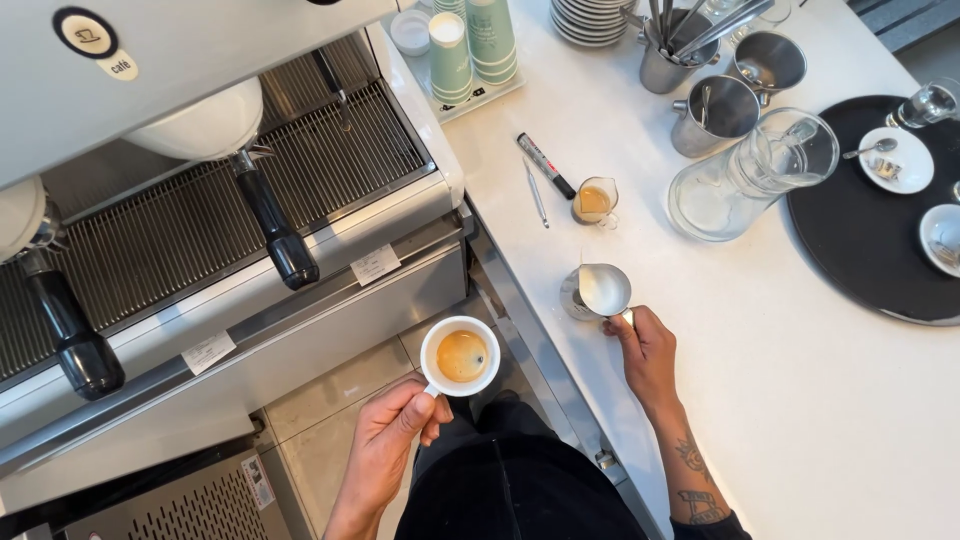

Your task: The recorder prepares a latte, including steaming milk, pouring it into an espresso shot, and decorating with latte art.

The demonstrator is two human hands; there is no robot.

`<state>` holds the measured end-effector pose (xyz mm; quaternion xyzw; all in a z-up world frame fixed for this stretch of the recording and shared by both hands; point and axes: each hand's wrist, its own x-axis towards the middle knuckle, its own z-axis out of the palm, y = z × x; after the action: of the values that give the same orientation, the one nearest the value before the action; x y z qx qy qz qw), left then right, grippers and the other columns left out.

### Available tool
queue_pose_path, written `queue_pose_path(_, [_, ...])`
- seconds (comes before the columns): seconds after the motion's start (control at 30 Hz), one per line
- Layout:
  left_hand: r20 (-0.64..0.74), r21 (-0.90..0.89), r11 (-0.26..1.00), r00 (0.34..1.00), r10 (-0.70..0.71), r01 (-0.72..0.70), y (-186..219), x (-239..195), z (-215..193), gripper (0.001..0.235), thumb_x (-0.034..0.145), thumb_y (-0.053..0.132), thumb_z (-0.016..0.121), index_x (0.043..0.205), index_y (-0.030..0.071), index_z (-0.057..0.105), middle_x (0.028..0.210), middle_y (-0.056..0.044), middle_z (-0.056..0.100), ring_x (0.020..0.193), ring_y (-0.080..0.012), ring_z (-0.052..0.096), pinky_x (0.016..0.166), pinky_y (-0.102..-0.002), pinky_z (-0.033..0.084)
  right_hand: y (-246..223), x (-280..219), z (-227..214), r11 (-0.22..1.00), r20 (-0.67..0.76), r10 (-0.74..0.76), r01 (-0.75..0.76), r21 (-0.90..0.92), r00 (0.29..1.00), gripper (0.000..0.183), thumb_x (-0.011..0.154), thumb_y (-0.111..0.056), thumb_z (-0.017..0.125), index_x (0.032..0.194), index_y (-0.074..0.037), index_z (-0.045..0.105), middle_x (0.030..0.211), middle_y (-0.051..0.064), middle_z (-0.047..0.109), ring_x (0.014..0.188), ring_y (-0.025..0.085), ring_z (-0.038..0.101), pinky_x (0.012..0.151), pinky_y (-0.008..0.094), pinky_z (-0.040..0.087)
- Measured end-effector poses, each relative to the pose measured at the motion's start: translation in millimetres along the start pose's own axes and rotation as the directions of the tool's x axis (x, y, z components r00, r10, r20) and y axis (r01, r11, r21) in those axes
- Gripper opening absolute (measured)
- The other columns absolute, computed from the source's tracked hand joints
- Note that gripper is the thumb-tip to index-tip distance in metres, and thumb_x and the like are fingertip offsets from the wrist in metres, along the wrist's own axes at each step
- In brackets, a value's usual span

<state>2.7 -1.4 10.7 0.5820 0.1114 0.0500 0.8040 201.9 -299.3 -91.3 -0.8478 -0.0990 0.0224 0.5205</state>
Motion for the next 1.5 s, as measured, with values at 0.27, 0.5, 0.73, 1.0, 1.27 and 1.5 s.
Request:
queue_pose_path(0.27, [-0.005, 0.002, 1.0, 1.0, -0.029, 0.029, 6.2, 1.3, 7.4, 0.038, 0.101, 0.031, 0.061, 0.086, -0.003, 0.07, 0.086, -0.006, 0.063, 0.07, -0.0121, 0.057, 0.062, -0.027, 0.045, 15.1, 4.9, 5.5, 0.998, 0.027, 0.053, -0.054, 0.037, 0.998, 0.039, 0.104, -0.027, 0.062, 0.078, 0.001, 0.054, 0.081, 0.01, 0.072, 0.079, 0.015, 0.073, 0.069, 0.03, 0.057])
queue_pose_path(0.5, [0.02, -0.004, 0.999, 0.999, -0.046, 0.046, 5.4, 2.8, 11.8, 0.039, 0.102, 0.031, 0.06, 0.085, -0.002, 0.069, 0.084, -0.005, 0.06, 0.071, -0.0114, 0.055, 0.062, -0.026, 0.044, -2.3, 1.4, 0.7, 0.998, 0.029, -0.021, 0.019, 0.057, 0.999, 0.032, 0.102, -0.027, 0.061, 0.085, -0.001, 0.062, 0.083, 0.008, 0.073, 0.079, 0.014, 0.072, 0.071, 0.029, 0.057])
queue_pose_path(0.73, [0.027, -0.003, 0.998, 0.997, -0.069, 0.069, 5.0, 3.6, 13.2, 0.038, 0.102, 0.03, 0.06, 0.084, -0.002, 0.069, 0.083, -0.005, 0.059, 0.07, -0.0111, 0.055, 0.063, -0.026, 0.043, -9.5, -8.6, -15.7, 0.999, 0.117, -0.014, 0.017, -0.029, 0.993, 0.032, 0.1, -0.031, 0.061, 0.087, -0.005, 0.07, 0.083, 0.006, 0.072, 0.076, 0.014, 0.069, 0.068, 0.031, 0.055])
queue_pose_path(1.0, [0.042, 0.007, 0.999, 0.998, -0.048, 0.048, 5.7, 6.5, 17.1, 0.037, 0.103, 0.029, 0.06, 0.084, -0.002, 0.069, 0.084, -0.004, 0.058, 0.07, -0.0104, 0.054, 0.063, -0.026, 0.044, -17.6, -3.9, -17.1, 0.998, 0.153, -0.037, 0.045, -0.054, 0.988, 0.031, 0.099, -0.032, 0.061, 0.088, -0.005, 0.071, 0.081, 0.005, 0.072, 0.073, 0.015, 0.069, 0.065, 0.031, 0.055])
queue_pose_path(1.27, [0.014, 0.076, 0.997, 1.0, -0.027, 0.026, 9.6, 0.6, 29.0, 0.034, 0.102, 0.026, 0.061, 0.083, -0.002, 0.069, 0.084, -0.003, 0.058, 0.069, -0.0094, 0.055, 0.062, -0.025, 0.045, -23.4, -12.4, -34.2, 0.994, 0.189, -0.099, 0.105, -0.022, 0.977, 0.032, 0.102, -0.03, 0.059, 0.088, -0.003, 0.067, 0.081, 0.007, 0.07, 0.071, 0.015, 0.068, 0.066, 0.03, 0.055])
queue_pose_path(1.5, [-0.004, 0.35, 0.924, 0.986, 0.167, -0.155, 23.5, -2.5, 52.7, 0.024, 0.097, 0.02, 0.07, 0.088, -0.002, 0.069, 0.08, -0.006, 0.056, 0.069, -0.0162, 0.055, 0.062, -0.028, 0.044, -72.3, -10.2, -87.9, 0.909, 0.174, -0.368, 0.393, -0.142, 0.914, 0.031, 0.101, -0.033, 0.058, 0.091, -0.004, 0.059, 0.073, 0.006, 0.062, 0.06, 0.014, 0.058, 0.056, 0.03, 0.048])
